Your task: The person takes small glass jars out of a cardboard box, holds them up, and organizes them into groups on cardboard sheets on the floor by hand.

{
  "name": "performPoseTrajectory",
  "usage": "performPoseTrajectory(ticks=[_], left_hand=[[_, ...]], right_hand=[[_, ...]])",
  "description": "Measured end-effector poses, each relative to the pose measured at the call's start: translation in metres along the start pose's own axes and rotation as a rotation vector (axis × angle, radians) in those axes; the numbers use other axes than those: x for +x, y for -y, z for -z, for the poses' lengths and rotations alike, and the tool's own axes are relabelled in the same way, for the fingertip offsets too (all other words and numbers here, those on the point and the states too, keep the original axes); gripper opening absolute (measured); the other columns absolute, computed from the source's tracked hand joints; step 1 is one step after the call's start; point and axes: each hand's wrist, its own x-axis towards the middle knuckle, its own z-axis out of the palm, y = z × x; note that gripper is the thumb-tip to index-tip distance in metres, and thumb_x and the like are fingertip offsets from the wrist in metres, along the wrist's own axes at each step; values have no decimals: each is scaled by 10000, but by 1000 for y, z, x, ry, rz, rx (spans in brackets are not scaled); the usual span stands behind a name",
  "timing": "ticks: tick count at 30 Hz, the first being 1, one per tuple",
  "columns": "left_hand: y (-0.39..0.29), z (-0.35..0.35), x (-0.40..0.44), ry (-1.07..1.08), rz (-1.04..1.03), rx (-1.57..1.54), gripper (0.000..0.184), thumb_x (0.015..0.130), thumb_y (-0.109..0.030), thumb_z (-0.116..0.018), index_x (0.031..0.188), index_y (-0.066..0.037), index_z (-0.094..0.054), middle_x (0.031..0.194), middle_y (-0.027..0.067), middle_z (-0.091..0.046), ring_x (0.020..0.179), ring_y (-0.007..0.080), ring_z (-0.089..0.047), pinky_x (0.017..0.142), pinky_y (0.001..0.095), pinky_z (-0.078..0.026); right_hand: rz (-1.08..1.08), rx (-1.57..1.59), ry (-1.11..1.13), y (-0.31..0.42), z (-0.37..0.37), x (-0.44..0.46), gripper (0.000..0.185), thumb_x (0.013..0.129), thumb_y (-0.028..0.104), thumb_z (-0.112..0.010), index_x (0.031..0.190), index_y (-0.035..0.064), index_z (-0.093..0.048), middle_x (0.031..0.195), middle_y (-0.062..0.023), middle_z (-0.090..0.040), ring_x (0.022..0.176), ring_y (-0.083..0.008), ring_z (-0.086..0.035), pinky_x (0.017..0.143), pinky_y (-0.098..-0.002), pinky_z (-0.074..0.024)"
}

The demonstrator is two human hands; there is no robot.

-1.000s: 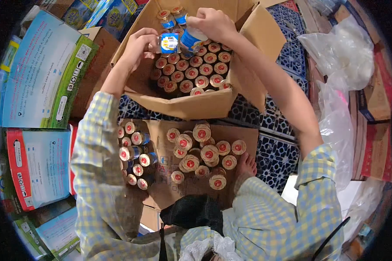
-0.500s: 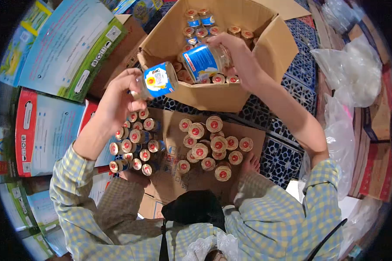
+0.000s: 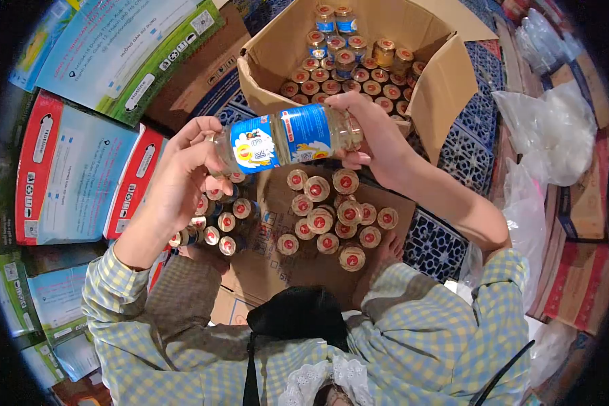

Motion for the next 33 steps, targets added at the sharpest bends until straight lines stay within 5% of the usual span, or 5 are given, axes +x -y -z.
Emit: performPoseTrajectory(ticks=[14,20,27,31,33], left_hand=[[12,6,-4,-14,-90,181,358,604,-47,-500,957,-24,-443,841,53,-495,567,119,-531,441,216,-444],[10,46,-11,-58,74,231,344,627,-22,-524,965,-9,-468,838,40,-498,616,96,-515,478,215,-459],[42,102,-9,-182,143,276,425,599,-79,-559,1009,-11,-467,848,33,-495,652,97,-515,473,202,-427],[70,117,-18,79,34,846,421,578,-27,-584,986,-3,-486,850,44,-492,661,128,-522,497,231,-437],[91,119,-24,347,-254,1197,419,559,21,-596,967,-3,-507,878,92,-500,673,216,-547,555,305,-466]], right_hand=[[-88,-49,-21,-16,8,-7,280,800,351,-525,893,90,-483,729,-10,-466,533,-79,-438,394,-200,-268],[-157,22,-84,-19,9,-14,230,819,364,-466,764,143,-497,556,53,-464,401,-28,-358,367,-184,-259],[-195,-9,-31,-26,18,-14,238,812,359,-469,808,124,-501,596,32,-473,443,-51,-372,386,-204,-257],[-236,-67,-22,-33,23,-13,251,806,355,-475,813,107,-509,633,11,-490,486,-66,-405,402,-213,-271],[-253,-95,-31,-37,22,-13,251,808,352,-473,809,105,-513,644,8,-495,495,-68,-413,408,-213,-277]])
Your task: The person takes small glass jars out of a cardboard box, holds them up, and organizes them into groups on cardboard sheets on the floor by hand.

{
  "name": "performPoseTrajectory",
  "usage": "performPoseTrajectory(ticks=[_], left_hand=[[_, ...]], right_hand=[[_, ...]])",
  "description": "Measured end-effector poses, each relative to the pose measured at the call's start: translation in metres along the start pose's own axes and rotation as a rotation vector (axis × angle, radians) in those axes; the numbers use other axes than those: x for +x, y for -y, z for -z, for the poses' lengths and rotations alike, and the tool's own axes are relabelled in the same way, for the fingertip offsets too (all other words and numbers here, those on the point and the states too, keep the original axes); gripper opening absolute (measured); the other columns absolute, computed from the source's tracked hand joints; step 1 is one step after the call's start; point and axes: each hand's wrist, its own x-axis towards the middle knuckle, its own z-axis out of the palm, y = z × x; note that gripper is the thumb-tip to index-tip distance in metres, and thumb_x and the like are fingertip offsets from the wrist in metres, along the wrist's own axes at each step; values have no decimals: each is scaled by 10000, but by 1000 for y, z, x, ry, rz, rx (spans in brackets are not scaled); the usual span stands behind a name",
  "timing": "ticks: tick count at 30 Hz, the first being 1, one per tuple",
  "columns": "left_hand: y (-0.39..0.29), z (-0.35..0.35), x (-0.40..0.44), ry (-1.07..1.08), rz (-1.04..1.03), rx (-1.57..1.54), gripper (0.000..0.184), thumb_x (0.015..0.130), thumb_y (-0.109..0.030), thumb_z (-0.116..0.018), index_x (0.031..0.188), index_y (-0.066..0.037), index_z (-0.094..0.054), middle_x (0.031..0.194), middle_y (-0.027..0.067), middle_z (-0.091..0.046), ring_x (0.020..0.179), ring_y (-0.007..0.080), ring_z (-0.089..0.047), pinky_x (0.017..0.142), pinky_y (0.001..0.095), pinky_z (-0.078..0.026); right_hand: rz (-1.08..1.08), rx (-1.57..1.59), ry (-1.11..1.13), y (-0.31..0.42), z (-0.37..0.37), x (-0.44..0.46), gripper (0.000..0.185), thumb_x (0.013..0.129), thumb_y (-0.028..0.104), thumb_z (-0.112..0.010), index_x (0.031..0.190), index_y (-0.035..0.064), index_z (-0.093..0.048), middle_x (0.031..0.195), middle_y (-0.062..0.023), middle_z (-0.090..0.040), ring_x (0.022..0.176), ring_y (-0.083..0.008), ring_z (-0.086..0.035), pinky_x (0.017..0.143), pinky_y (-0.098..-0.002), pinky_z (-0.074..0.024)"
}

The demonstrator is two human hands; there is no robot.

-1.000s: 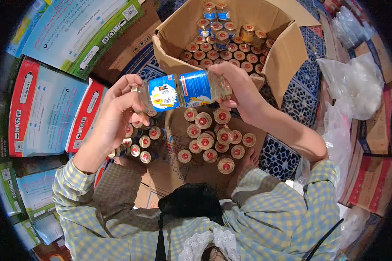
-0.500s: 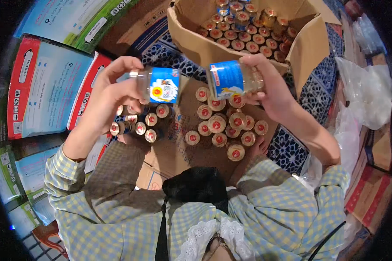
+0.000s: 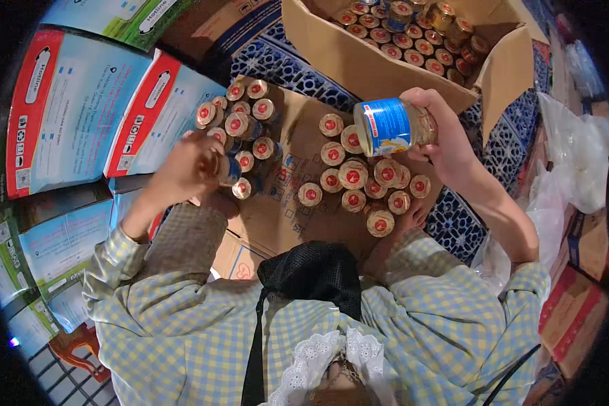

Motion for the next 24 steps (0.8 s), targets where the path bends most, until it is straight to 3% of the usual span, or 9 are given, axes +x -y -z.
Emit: performPoseTrajectory(ticks=[1,4,8,12,16,24], left_hand=[[6,-10,-3,-2,3,-4,419,559,21,-596,967,-3,-507,878,92,-500,673,216,-547,555,305,-466],[28,-39,-15,27,111,140,418,560,-54,-655,961,-50,-539,945,171,-516,779,341,-560,623,406,-473],[41,-55,-22,-52,231,258,429,572,-67,-645,985,-77,-531,1011,171,-492,823,365,-561,655,451,-472],[54,-60,-24,-45,219,308,420,595,-69,-625,999,-74,-510,1011,166,-486,789,369,-565,630,443,-480],[66,-70,-28,-74,197,261,408,605,-81,-624,996,-73,-510,1035,155,-489,765,364,-573,618,433,-486],[53,-70,-27,-139,197,282,357,635,-114,-635,974,-96,-525,1107,117,-493,779,341,-587,619,429,-495]], right_hand=[[20,-27,-25,-2,-1,0,250,807,344,-475,808,97,-516,657,3,-498,517,-74,-427,429,-213,-295],[55,-86,-75,-11,-2,3,249,807,328,-481,808,82,-522,683,-6,-505,561,-86,-456,471,-213,-332],[387,-447,47,-23,3,11,232,834,343,-439,828,116,-484,631,65,-417,513,-11,-377,443,-168,-281],[278,-339,-36,-25,-9,11,204,819,291,-494,834,90,-467,646,51,-416,543,-19,-387,484,-160,-313],[306,-429,-17,-24,-10,5,278,757,268,-589,812,13,-492,666,-25,-472,632,-72,-444,565,-242,-388],[579,-864,-90,-19,-14,7,387,688,325,-639,865,17,-486,576,-82,-527,490,-161,-514,492,-289,-419]])
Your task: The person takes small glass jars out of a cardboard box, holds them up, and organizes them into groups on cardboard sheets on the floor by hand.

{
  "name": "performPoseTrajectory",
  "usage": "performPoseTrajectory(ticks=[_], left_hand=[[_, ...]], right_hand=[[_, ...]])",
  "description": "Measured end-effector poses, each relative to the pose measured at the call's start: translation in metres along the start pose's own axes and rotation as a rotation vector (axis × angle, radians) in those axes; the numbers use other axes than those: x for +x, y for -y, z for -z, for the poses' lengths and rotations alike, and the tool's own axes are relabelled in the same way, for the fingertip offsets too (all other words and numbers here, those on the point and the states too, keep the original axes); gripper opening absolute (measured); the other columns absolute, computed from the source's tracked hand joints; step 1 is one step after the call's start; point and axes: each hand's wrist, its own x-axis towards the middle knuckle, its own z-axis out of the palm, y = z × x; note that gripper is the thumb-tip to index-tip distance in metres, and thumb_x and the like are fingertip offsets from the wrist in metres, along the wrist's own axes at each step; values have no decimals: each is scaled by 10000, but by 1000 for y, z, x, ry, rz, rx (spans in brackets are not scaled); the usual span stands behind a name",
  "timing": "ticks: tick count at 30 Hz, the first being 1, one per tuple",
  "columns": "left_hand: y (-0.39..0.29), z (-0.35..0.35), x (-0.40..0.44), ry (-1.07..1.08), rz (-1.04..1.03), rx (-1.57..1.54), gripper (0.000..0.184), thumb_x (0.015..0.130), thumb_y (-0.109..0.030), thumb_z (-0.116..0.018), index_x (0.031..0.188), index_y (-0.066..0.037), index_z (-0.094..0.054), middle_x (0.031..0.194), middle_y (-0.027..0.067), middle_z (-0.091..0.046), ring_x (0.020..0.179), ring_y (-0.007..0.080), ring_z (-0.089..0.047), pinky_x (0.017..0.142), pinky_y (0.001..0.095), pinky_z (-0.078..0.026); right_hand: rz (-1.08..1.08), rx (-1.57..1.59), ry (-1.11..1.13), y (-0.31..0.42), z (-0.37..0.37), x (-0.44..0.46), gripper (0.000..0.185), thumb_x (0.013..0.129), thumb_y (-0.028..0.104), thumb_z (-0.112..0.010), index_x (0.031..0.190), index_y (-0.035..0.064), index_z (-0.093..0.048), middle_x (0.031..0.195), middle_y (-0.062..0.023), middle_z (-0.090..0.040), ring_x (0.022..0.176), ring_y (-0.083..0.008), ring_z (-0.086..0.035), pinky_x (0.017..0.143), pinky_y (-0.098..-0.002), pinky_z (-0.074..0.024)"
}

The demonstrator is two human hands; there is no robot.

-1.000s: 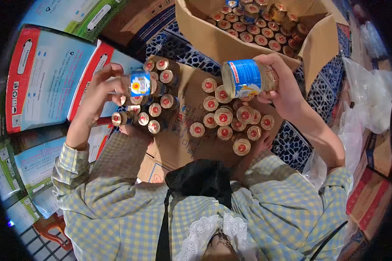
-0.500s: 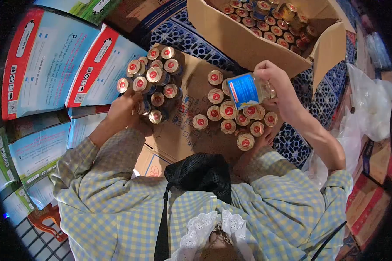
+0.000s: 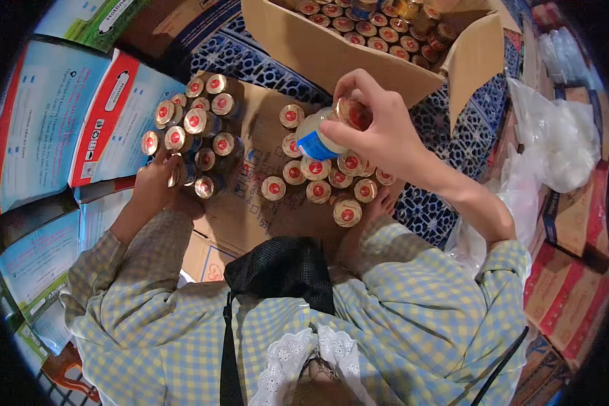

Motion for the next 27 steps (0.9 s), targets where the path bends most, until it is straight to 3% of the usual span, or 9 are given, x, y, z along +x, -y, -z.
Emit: performPoseTrajectory(ticks=[3,8,12,16,20,24,27], left_hand=[[-1,3,1,147,66,-3,492,618,-76,-675,1076,-98,-499,1154,143,-457,842,376,-559,665,446,-468],[-9,9,2,232,131,76,508,622,-70,-669,1096,-100,-489,1163,127,-459,845,367,-562,659,446,-470],[-7,13,-2,174,82,65,515,643,-69,-657,1123,-105,-476,1172,121,-458,881,360,-551,676,443,-469],[-15,26,-3,180,7,77,526,679,-55,-624,1173,-110,-451,1204,142,-440,926,360,-530,723,426,-467],[-34,39,2,-70,-67,328,470,695,-70,-598,1151,-88,-484,1184,142,-451,939,354,-535,737,413,-465],[-62,59,13,-86,-100,124,453,704,-44,-583,1145,-65,-485,1173,162,-457,998,364,-508,787,410,-455],[-79,67,17,27,-33,-13,429,720,-14,-562,1141,-41,-486,1223,174,-418,1080,365,-461,879,395,-414]], right_hand=[[92,-77,-102,2,7,5,393,664,329,-642,845,14,-493,565,-111,-536,489,-196,-539,501,-304,-435],[157,-205,-191,7,34,3,359,663,326,-631,813,26,-503,542,-98,-527,486,-193,-543,489,-299,-431],[28,-337,-5,12,55,-21,341,643,323,-627,787,37,-513,523,-103,-525,486,-225,-555,479,-310,-429],[-8,-464,153,-6,57,-46,378,596,261,-661,864,43,-506,581,-86,-522,519,-200,-525,472,-286,-389],[-5,-715,274,-43,50,-68,433,558,296,-677,891,53,-543,666,-133,-557,610,-289,-559,511,-344,-434],[-1,-773,271,-72,42,-81,491,532,292,-696,953,76,-565,753,-143,-558,650,-298,-567,544,-375,-454],[9,-695,256,-80,38,-87,562,521,308,-713,1011,81,-558,827,-150,-557,693,-308,-572,579,-382,-469]])
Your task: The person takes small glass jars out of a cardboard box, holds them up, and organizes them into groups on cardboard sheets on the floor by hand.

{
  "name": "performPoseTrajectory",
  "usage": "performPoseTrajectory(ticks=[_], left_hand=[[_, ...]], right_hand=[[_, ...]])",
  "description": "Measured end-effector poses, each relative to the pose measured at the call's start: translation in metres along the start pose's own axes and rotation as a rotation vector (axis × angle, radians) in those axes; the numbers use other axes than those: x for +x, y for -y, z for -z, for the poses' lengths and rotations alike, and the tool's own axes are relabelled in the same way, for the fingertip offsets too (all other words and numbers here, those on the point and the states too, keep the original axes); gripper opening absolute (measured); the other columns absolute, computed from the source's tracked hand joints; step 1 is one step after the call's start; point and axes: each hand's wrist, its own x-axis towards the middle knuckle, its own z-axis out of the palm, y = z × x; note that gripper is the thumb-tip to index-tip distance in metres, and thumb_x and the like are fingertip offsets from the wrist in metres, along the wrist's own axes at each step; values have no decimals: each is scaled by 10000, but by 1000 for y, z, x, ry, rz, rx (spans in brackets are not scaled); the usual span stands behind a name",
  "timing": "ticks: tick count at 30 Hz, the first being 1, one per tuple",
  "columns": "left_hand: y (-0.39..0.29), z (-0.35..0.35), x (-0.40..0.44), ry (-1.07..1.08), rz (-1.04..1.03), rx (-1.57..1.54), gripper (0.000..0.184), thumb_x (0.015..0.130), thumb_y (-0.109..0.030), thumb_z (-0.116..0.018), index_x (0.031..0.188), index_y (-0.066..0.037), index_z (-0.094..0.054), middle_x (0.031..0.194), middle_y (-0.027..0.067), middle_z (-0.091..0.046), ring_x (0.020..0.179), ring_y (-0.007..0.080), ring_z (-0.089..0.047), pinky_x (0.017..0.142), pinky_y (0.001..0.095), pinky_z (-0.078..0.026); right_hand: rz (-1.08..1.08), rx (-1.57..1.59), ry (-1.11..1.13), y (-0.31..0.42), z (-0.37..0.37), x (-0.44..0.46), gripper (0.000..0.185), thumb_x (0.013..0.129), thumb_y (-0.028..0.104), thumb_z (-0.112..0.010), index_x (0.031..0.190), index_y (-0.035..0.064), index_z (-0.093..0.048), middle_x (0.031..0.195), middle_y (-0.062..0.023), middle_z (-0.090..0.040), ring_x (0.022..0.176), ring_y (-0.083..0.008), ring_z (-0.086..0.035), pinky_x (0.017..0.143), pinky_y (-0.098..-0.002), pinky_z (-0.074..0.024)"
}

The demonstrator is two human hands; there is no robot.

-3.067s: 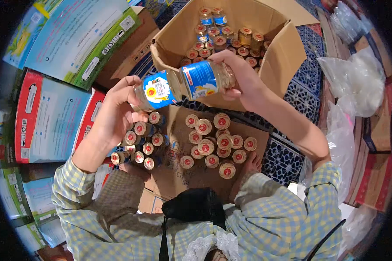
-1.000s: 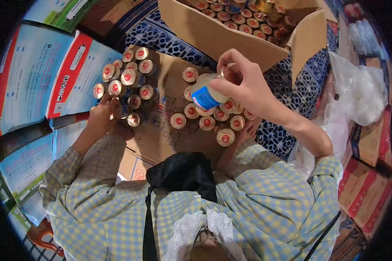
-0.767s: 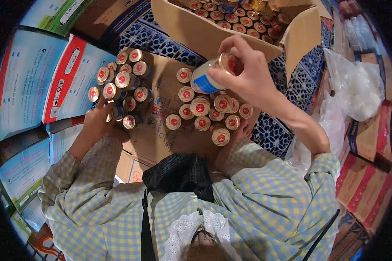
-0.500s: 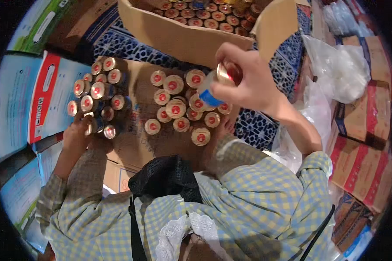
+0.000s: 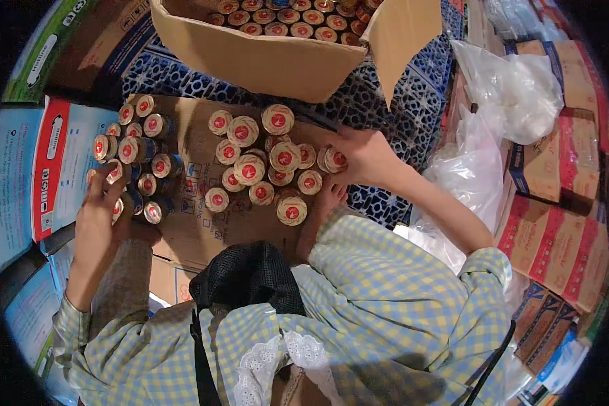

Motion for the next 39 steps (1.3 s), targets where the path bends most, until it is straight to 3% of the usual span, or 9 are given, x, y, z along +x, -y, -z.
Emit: performPoseTrajectory(ticks=[15,17,18,20,24,26,29,33,39], left_hand=[[-36,29,26,-13,-90,-84,327,705,28,-580,1026,-12,-532,1185,173,-453,1058,370,-482,871,379,-421],[-46,44,40,-45,-112,-114,311,708,28,-580,1013,-8,-535,1174,173,-461,1050,371,-486,872,373,-421],[-51,52,49,-111,-180,-97,299,709,28,-580,1003,-4,-535,1164,172,-465,1038,364,-493,862,364,-423],[-58,70,69,-226,-311,-61,274,712,30,-580,982,4,-536,1144,169,-474,1015,350,-508,842,346,-426],[-64,86,135,-416,-484,-67,252,714,21,-585,961,17,-538,1059,161,-510,954,296,-541,768,306,-442],[-70,87,182,-463,-514,-97,247,722,6,-578,967,17,-543,984,157,-540,879,264,-568,724,291,-453],[-73,75,257,-449,-515,-74,270,726,-19,-572,995,4,-563,923,161,-566,782,272,-585,688,301,-467],[-90,44,348,-395,-467,78,349,687,-74,-618,1028,-17,-571,952,190,-570,850,346,-565,746,375,-462],[-108,-5,423,-196,-467,198,470,706,-149,-632,1145,-57,-489,931,206,-575,885,360,-554,752,393,-465]], right_hand=[[63,70,-157,-6,-17,-3,591,534,356,-716,1012,52,-549,922,-188,-573,754,-320,-589,628,-386,-484],[10,-79,219,0,1,3,601,565,382,-714,1029,52,-522,962,-196,-563,784,-325,-587,646,-394,-479],[-70,-218,650,11,31,8,607,590,400,-708,1044,53,-502,989,-199,-557,800,-330,-585,655,-401,-475],[26,-48,258,28,74,4,593,621,435,-705,1027,56,-496,848,-156,-572,726,-325,-583,605,-394,-467],[184,222,87,26,155,41,504,695,415,-683,981,25,-540,660,-120,-569,596,-246,-577,521,-332,-440],[33,214,-49,10,173,70,459,716,427,-640,928,24,-584,715,-158,-608,659,-294,-603,579,-385,-477],[-121,-5,-291,-57,173,134,482,722,385,-658,1021,20,-558,718,-131,-605,639,-230,-597,553,-319,-468],[-359,-262,-304,-149,161,205,404,696,337,-657,975,50,-607,748,-142,-635,662,-233,-629,558,-341,-489],[-776,-210,402,-199,134,253,375,718,302,-624,1056,142,-609,1041,-58,-613,909,-191,-599,781,-309,-470]])
